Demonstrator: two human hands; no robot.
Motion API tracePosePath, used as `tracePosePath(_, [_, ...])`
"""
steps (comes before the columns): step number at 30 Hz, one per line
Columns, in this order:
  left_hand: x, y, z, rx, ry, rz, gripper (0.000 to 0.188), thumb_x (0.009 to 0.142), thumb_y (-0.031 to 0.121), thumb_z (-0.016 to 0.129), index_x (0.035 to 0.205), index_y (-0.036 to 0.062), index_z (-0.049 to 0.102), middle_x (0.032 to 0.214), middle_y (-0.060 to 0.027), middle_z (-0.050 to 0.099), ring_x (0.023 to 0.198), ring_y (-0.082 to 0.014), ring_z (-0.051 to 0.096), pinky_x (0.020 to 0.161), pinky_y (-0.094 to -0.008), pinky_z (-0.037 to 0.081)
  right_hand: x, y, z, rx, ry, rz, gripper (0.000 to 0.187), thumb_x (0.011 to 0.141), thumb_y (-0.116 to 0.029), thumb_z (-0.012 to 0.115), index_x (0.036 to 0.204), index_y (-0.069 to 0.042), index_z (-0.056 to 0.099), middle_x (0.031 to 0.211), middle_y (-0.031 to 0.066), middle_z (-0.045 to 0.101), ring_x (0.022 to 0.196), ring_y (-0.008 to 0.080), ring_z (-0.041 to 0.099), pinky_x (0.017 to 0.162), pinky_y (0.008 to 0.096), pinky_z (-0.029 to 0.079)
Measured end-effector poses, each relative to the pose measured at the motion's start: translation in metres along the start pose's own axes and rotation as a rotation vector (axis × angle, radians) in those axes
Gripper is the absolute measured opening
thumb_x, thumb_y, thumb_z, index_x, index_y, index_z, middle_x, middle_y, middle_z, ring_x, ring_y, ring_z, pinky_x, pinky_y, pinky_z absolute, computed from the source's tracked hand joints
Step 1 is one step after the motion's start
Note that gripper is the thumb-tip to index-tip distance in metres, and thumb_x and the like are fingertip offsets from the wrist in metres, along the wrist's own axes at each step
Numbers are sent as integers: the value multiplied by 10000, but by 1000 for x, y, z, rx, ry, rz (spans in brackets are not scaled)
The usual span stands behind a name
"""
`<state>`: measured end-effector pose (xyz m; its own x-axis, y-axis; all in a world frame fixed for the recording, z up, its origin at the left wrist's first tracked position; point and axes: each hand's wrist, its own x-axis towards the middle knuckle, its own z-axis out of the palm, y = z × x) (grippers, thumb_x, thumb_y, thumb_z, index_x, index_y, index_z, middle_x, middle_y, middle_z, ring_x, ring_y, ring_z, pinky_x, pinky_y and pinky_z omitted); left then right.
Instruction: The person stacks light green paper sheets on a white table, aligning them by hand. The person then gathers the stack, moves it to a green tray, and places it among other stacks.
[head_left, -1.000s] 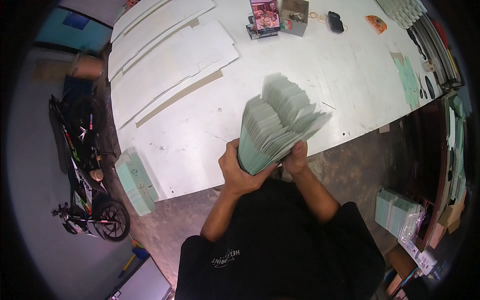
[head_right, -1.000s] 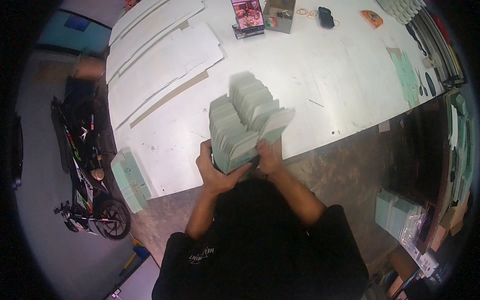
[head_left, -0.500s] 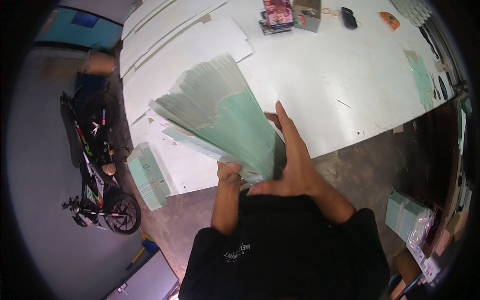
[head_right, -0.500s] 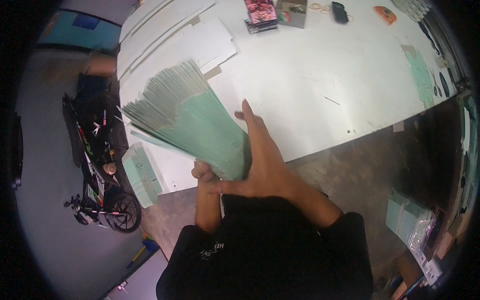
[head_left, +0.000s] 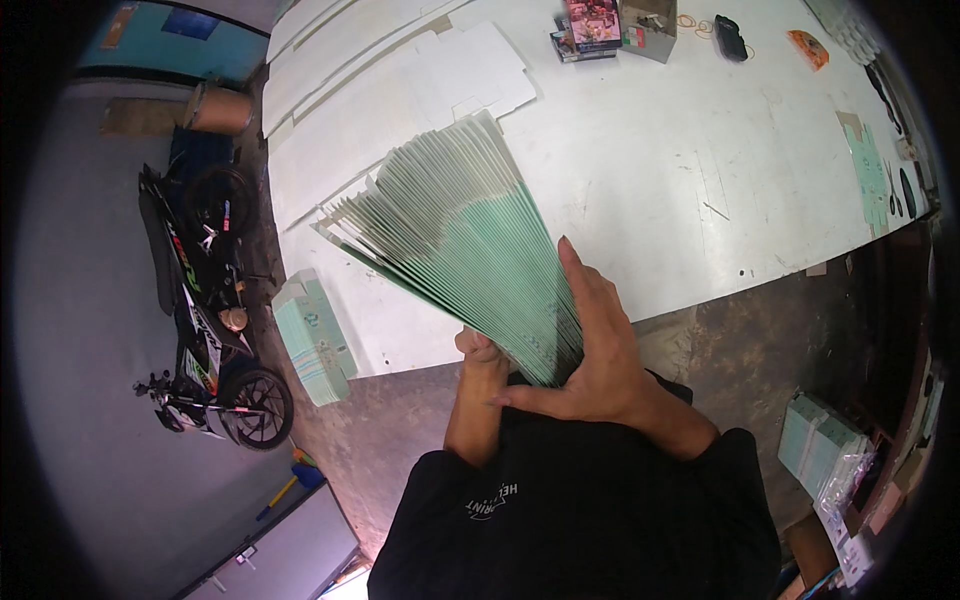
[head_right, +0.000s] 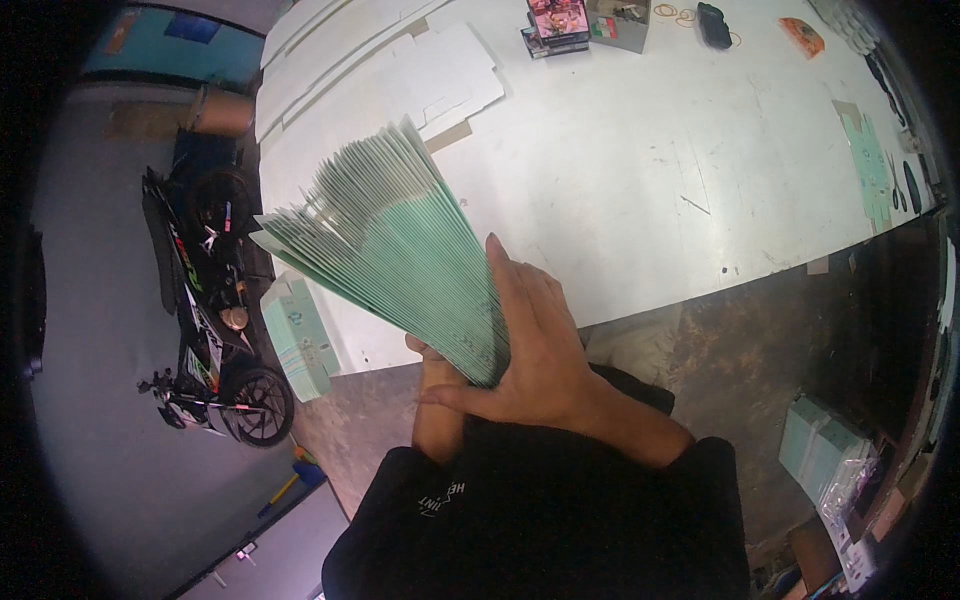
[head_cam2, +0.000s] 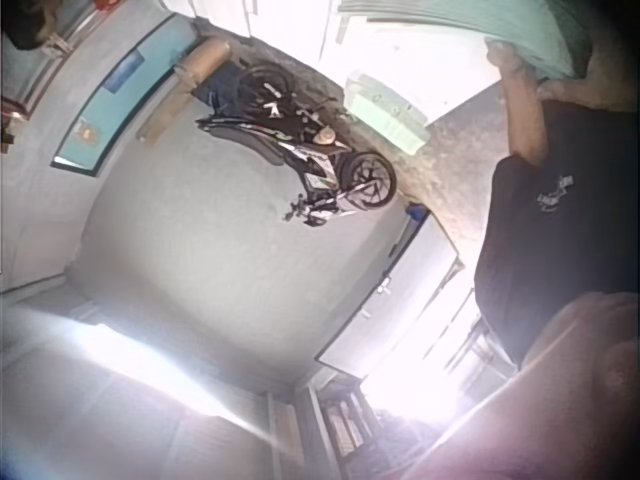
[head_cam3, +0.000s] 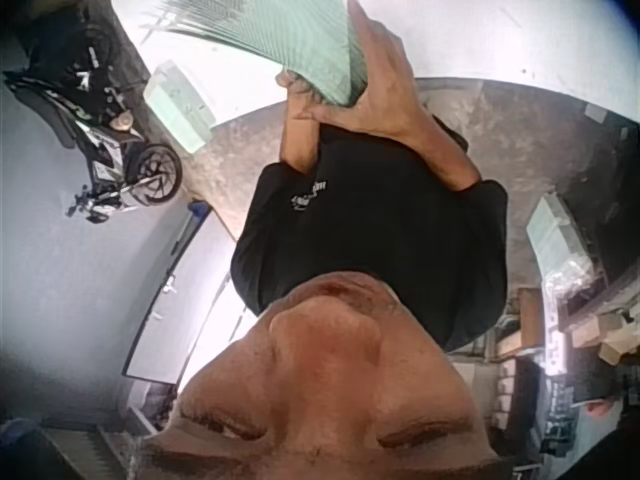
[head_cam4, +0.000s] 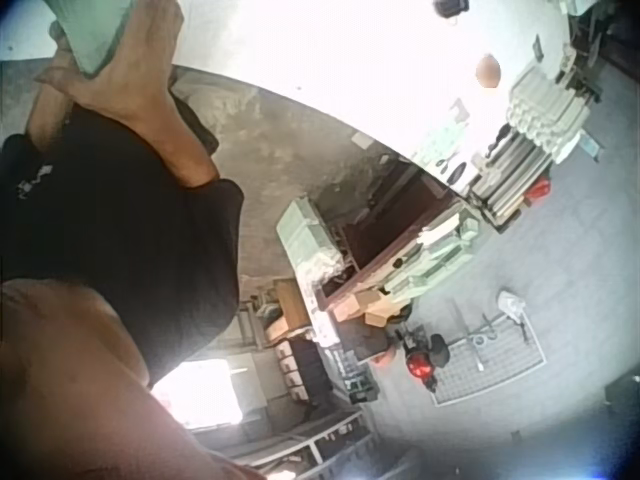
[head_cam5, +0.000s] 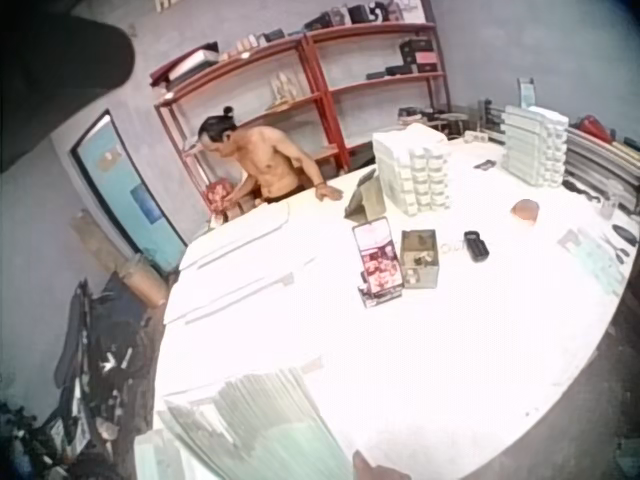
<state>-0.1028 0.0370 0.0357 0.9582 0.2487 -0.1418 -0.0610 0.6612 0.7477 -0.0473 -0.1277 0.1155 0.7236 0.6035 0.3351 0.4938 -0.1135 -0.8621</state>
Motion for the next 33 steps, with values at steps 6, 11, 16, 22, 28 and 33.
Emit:
tracePosePath(6, [-7, -1, -2, 24, 4, -10, 748, 665, 221, 973, 1271, -54, 633, 1146, -178, 762, 1055, -259, 743, 930, -385, 581, 1, -1, 0, -33, 11, 13, 1383, 739, -637, 904, 1580, 177, 168, 1410, 385, 478, 1299, 510, 523, 1082, 649, 386])
tracePosePath(11, [-5, 0, -7, 153, -15, -15, 744, 668, 223, 971, 1270, -53, 633, 1149, -181, 762, 1057, -260, 745, 928, -384, 582, 6, 6, -3, 122, 41, 161, 1302, 725, -540, 950, 1592, 111, 229, 1416, 305, 530, 1311, 428, 554, 1104, 565, 422])
tracePosePath(16, [-6, 16, 12, 855, -60, 157, 740, 671, 226, 970, 1269, -51, 633, 1152, -183, 762, 1058, -262, 746, 925, -382, 583, -2, 77, -8, 690, -36, 294, 1170, 706, -367, 987, 1596, 13, 329, 1441, 192, 586, 1382, 338, 547, 1141, 468, 456])
tracePosePath(22, [-16, 11, 91, 1564, 19, 404, 900, 660, 462, 1007, 1271, -63, 605, 1063, -252, 737, 968, -378, 770, 783, -428, 636, -34, 152, 31, 1848, 62, 314, 623, 895, -270, 826, 1422, -52, 574, 1286, 140, 635, 1330, 328, 551, 1260, 551, 342])
tracePosePath(28, [-22, 10, 114, 1659, -45, 515, 906, 703, 426, 972, 1316, -111, 575, 1118, -269, 713, 993, -387, 754, 835, -462, 624, -23, 148, 34, 1974, -5, 14, 371, 1012, -225, 694, 1337, -64, 613, 1249, 166, 659, 1279, 342, 599, 1291, 581, 282])
tracePosePath(33, [-24, 6, 117, 1621, -46, 531, 888, 685, 333, 962, 1340, -117, 566, 1167, -278, 697, 1050, -394, 733, 906, -487, 598, -21, 137, 23, 1967, 2, 59, 326, 998, -209, 713, 1284, -69, 642, 1158, 142, 679, 1263, 347, 609, 1305, 593, 255])
